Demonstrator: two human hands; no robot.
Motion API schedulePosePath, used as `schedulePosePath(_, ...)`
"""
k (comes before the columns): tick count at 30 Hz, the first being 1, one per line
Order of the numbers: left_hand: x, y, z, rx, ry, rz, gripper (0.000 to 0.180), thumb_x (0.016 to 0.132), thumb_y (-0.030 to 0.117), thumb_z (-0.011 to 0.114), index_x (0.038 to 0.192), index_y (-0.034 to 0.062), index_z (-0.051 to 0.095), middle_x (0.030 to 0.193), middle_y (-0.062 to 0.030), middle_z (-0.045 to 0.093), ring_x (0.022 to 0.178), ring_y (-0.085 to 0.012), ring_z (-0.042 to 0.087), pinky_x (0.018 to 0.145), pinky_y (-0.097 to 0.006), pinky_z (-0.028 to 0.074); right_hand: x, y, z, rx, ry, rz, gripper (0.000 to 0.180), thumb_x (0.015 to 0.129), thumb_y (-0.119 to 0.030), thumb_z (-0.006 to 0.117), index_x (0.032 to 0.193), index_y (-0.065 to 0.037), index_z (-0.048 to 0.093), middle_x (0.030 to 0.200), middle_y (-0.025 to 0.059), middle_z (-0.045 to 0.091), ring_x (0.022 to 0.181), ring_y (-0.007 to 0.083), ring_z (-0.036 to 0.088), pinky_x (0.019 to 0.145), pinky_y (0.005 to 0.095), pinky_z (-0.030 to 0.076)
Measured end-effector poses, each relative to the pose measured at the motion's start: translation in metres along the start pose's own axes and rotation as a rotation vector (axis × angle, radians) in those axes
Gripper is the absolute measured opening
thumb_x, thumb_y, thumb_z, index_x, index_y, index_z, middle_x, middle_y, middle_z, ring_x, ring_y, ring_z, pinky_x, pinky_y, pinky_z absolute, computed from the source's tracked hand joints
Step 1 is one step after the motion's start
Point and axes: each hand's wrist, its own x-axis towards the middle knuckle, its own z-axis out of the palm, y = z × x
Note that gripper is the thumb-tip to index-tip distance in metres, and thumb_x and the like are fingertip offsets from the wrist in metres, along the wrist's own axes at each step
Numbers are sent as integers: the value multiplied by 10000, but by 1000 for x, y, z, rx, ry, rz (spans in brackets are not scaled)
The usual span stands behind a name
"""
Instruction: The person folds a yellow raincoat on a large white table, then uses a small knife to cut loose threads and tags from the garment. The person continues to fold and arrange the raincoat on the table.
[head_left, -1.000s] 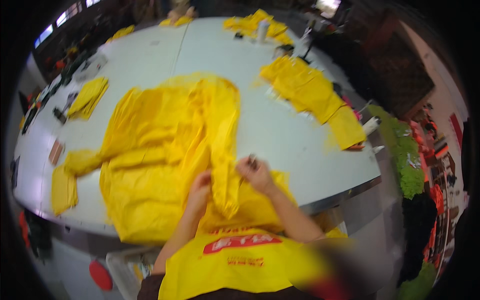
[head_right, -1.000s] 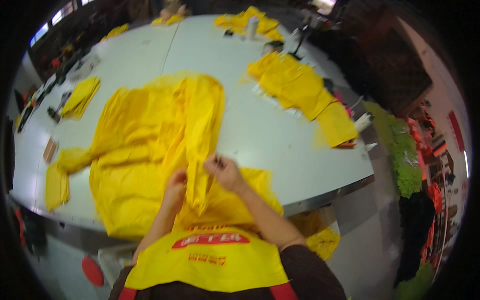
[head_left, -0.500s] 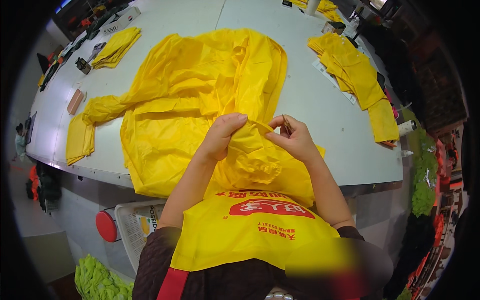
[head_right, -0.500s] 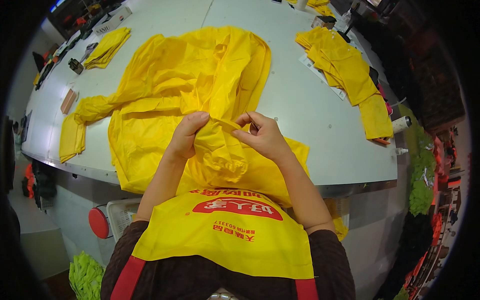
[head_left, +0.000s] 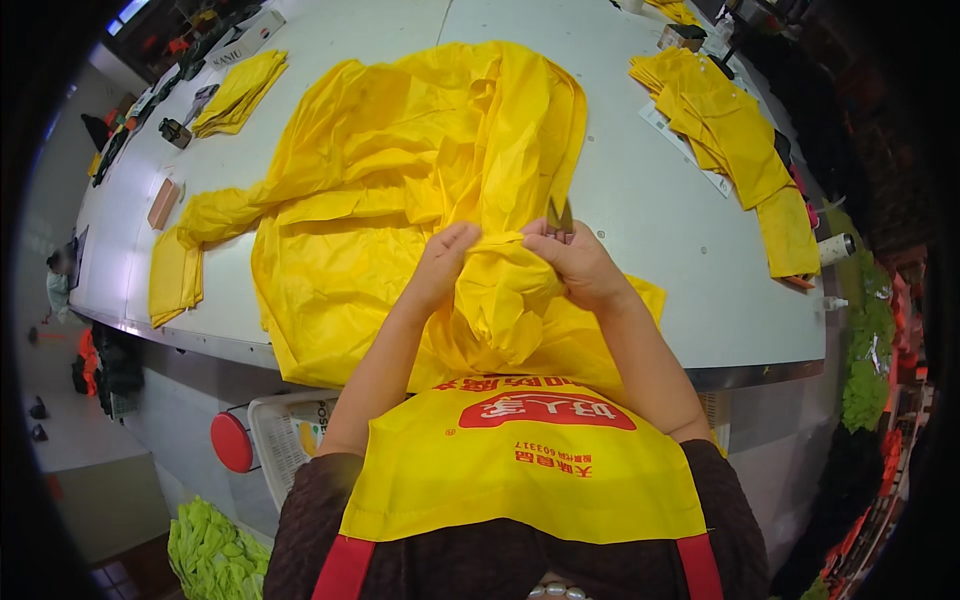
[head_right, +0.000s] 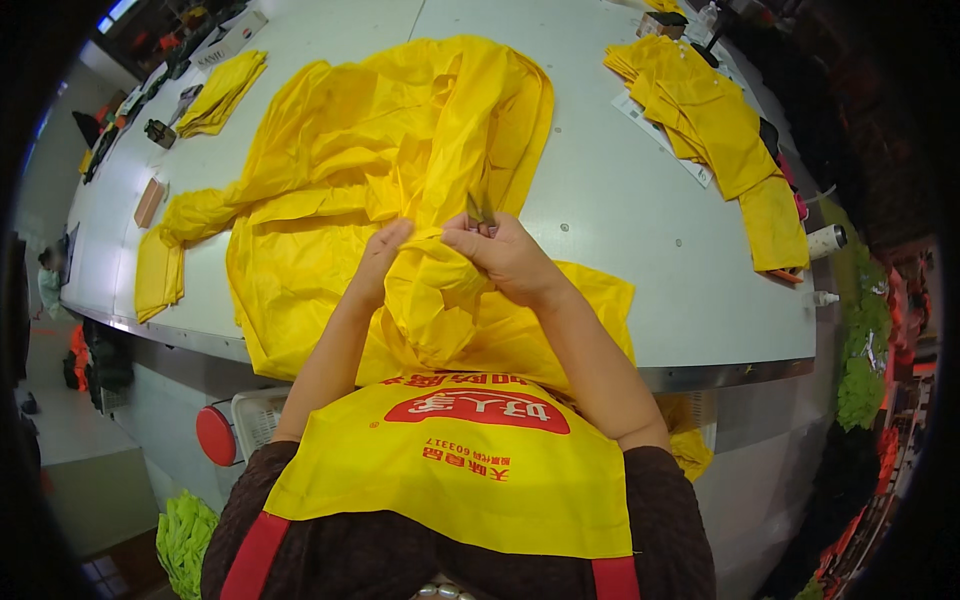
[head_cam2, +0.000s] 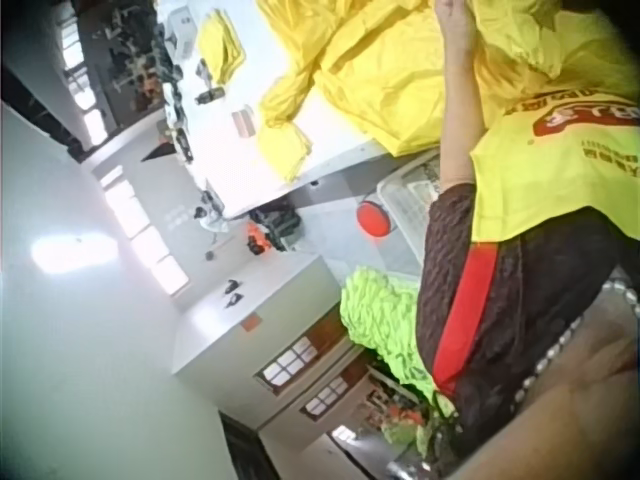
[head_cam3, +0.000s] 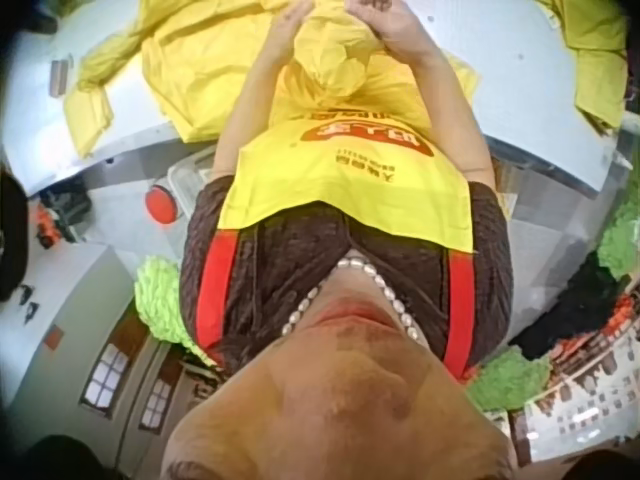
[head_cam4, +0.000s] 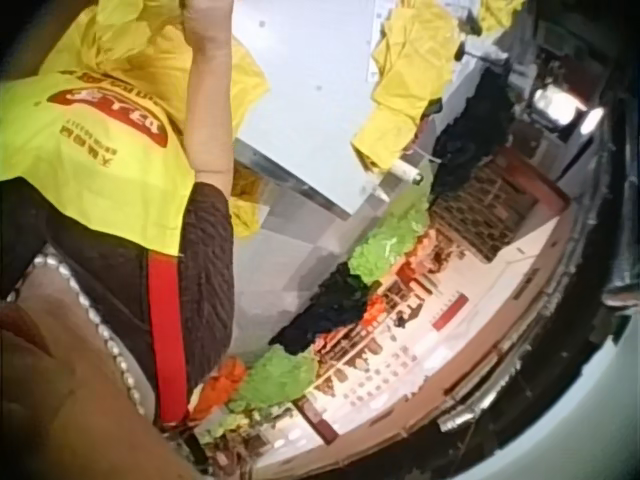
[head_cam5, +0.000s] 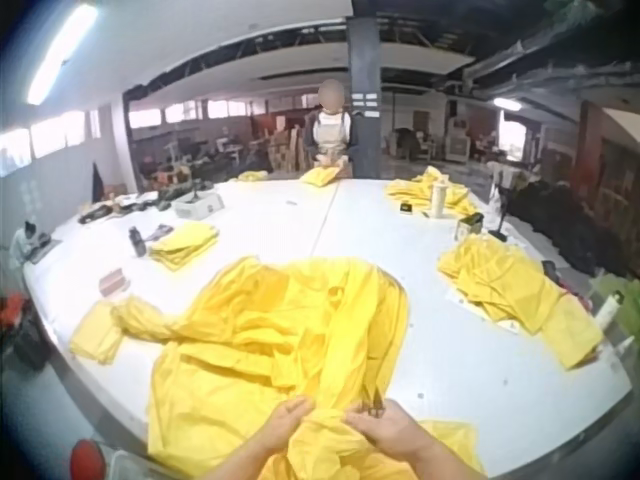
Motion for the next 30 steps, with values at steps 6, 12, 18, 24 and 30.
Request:
schedulePosePath(6,-19,59,35,571,-32,302,543,734,228,693,1195,27,489,1055,-92,561,927,-154,544,822,-290,416,-3,1,2,-566,93,-198,126,840,-149,608,835,-23,600,665,-33,536,567,35,449,508,204,371)
schedulePosePath(12,-24,41,22,835,-405,-121,470,707,125,718,1129,36,533,912,-53,625,788,-116,593,696,-256,462,4,-31,-20,-382,238,-257,121,857,-144,581,874,-25,601,638,-34,537,506,28,433,470,181,355)
schedulePosePath(18,-34,26,16,-285,-124,-203,296,814,87,615,1086,-11,550,990,-68,632,865,-123,605,804,-261,467,-12,-13,-44,-465,-7,-192,282,808,-127,638,1063,-19,586,904,2,601,660,16,470,613,184,405)
schedulePosePath(24,-34,15,9,-504,-181,-207,225,892,177,528,1023,-1,566,939,-70,634,814,-129,608,759,-259,478,-8,41,-37,-336,-42,-1,206,813,-186,644,939,-36,579,723,-33,515,557,23,368,505,187,335)
schedulePosePath(30,-46,16,16,-482,-107,-200,249,917,215,484,989,-7,570,898,-72,637,770,-130,609,690,-257,491,-20,27,-39,-90,-38,36,142,864,-196,578,843,-55,564,610,-69,415,504,20,331,431,182,253)
